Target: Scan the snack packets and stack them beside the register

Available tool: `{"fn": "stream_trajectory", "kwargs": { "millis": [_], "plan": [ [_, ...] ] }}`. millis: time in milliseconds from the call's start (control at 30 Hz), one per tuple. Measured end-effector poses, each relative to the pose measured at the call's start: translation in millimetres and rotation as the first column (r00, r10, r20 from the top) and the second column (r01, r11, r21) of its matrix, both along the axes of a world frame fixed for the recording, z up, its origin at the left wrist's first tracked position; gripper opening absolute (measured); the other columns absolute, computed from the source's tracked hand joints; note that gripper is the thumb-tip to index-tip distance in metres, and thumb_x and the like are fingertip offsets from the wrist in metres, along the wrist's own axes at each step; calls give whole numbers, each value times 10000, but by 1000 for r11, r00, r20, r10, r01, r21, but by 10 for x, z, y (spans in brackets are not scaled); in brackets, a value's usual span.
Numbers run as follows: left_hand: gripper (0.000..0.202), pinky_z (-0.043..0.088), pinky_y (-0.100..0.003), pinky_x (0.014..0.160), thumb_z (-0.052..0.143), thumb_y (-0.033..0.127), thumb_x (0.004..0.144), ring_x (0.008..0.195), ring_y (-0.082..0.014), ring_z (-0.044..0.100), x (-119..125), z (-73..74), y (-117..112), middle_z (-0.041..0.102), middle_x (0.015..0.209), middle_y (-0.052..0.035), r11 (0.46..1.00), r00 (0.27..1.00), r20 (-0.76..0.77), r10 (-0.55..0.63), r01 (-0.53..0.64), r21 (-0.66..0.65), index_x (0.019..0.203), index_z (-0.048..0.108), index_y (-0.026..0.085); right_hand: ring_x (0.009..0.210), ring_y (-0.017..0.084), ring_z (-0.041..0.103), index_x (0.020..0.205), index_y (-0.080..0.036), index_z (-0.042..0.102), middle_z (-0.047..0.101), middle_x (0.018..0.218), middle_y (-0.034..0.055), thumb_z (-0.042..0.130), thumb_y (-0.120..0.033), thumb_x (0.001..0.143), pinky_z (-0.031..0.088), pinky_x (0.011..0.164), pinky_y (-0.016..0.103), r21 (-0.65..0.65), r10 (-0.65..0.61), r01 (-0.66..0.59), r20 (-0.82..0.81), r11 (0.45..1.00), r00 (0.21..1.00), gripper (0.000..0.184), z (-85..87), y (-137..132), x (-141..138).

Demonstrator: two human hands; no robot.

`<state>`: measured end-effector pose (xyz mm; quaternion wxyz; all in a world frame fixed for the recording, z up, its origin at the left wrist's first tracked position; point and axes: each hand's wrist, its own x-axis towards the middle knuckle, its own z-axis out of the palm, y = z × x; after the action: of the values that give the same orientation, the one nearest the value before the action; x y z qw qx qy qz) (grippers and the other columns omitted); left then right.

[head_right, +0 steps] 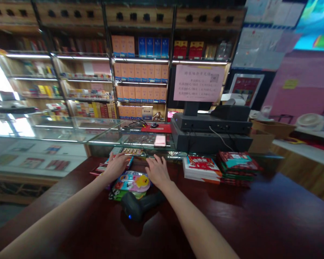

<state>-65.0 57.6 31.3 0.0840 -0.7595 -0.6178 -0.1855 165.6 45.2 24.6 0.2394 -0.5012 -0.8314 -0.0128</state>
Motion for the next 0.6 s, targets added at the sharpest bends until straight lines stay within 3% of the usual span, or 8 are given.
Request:
{"fn": "stream_trajectory", "kwargs": {
  "millis": [367, 600],
  "plan": [
    [346, 67, -699, 1194, 417, 333, 989, 1403, -310, 445, -461, -77, 7, 669, 1346, -40, 992, 993, 23, 117, -116, -51, 1247, 646, 306, 1443, 288, 388, 1413, -212, 555, 585, 1467, 68, 456, -319, 990, 203, 1198, 556, -124, 48, -45, 25, 991, 999, 448, 64, 151, -400],
    [369, 91, -694, 1187, 426, 395, 983, 1408, -342, 417, -610, -95, -4, 648, 1377, -40, 976, 979, 16, 202, -199, -92, 1264, 648, 304, 1436, 294, 392, 1415, -244, 548, 583, 1470, 65, 468, -335, 985, 181, 1185, 558, -198, 88, -82, 21, 977, 996, 447, 36, 267, -619]
  ]
}}
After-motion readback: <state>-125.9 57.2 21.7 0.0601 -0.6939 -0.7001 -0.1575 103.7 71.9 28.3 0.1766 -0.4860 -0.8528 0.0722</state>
